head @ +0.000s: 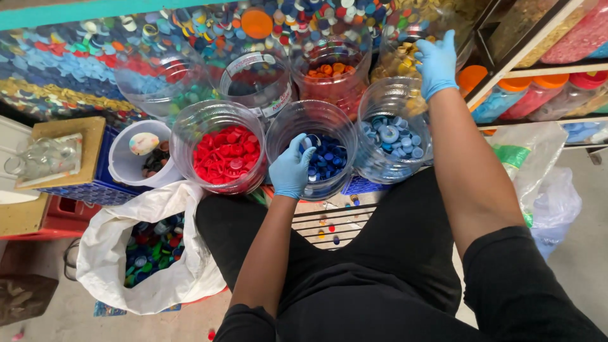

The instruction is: Sorting plastic bottle caps by color from a bag into separate containers

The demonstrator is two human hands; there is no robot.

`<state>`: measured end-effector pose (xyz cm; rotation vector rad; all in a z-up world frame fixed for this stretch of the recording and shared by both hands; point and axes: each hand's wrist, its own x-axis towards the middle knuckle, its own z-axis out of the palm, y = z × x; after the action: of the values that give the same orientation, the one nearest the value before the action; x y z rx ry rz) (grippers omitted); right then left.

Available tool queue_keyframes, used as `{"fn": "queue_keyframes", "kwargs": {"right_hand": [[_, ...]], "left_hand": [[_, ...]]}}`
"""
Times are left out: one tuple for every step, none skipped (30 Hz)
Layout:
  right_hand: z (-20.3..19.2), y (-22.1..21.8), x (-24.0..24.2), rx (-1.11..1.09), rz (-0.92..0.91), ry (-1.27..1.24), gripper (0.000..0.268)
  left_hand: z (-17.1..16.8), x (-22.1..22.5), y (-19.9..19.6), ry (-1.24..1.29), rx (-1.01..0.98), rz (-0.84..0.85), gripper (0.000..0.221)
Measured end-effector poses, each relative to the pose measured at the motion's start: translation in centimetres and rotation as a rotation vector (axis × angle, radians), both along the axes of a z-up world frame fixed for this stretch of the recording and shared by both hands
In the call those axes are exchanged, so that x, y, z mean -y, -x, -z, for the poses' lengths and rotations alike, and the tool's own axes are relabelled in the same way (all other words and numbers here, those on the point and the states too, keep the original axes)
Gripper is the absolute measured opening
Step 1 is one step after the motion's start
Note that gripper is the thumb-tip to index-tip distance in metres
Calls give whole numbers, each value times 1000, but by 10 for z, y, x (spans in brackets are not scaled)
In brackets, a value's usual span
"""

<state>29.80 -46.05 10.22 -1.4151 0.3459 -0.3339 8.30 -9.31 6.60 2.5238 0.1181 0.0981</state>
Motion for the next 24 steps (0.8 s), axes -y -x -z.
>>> {"fn": "queue_keyframes", "kwargs": {"right_hand": [[-2, 9, -5, -5, -11, 2, 101], [-4, 18, -11, 35, -39, 34, 88], [-6, 26, -15, 78, -66, 67, 76], [-8, 40, -31, 76, -77, 69, 76], [-8, 57, -46, 136, -144, 122, 55], [-8, 74, -60, 197, -210, 173, 39], [-2, 89, -74, 196, -216, 171, 39], [4, 104, -88, 254, -290, 179, 36], [10, 121, -102, 310, -363, 186, 36], [5, 139, -116, 308, -370, 182, 36], [1, 158, -130, 328, -452, 200, 34], [-4, 177, -144, 348, -535, 217, 33], [1, 183, -152, 353, -535, 214, 33], [6, 189, -159, 338, -569, 358, 34], [11, 197, -165, 314, -603, 504, 34], [10, 202, -170, 312, -604, 504, 34], [8, 207, -176, 247, -638, 454, 39], [7, 213, -181, 182, -672, 404, 44], [5, 216, -183, 178, -673, 402, 44], [2, 219, -185, 143, -718, 276, 44], [-1, 221, -187, 111, -754, 149, 45], [8, 219, -187, 111, -746, 148, 45], [16, 218, -185, 104, -751, 84, 44], [25, 218, -182, 97, -755, 19, 43]], "left_hand": [[3, 1, -4, 2, -5, -11, 51], [6, 1, -7, 4, 27, 1, 51], [10, 2, -11, 7, 62, 14, 52], [10, 1, -16, 9, 60, 3, 52], [11, 0, -18, 8, 77, 16, 51], [12, -1, -21, 6, 94, 29, 50], [14, -4, -22, 4, 92, 22, 50], [16, -6, -23, 35, 160, 35, 46], [18, -9, -22, 64, 224, 48, 43], [17, -8, -21, 61, 221, 41, 43], [16, -7, -20, 96, 241, 51, 44], [15, -6, -18, 130, 261, 61, 45], [16, -6, -18, 126, 265, 61, 45], [17, -6, -17, 126, 310, 59, 46], [20, -4, -14, 131, 350, 58, 46], [21, -4, -11, 131, 348, 57, 46], [23, -3, -7, 145, 460, 121, 45], [25, -3, -4, 159, 571, 186, 44], [25, 1, 1, 159, 567, 186, 44], [26, 5, 5, 149, 617, 194, 40], [26, 10, 7, 140, 669, 210, 35], [28, 7, 8, 141, 669, 217, 35], [30, 6, 10, 142, 663, 238, 39], [32, 6, 12, 144, 656, 258, 42]]}}
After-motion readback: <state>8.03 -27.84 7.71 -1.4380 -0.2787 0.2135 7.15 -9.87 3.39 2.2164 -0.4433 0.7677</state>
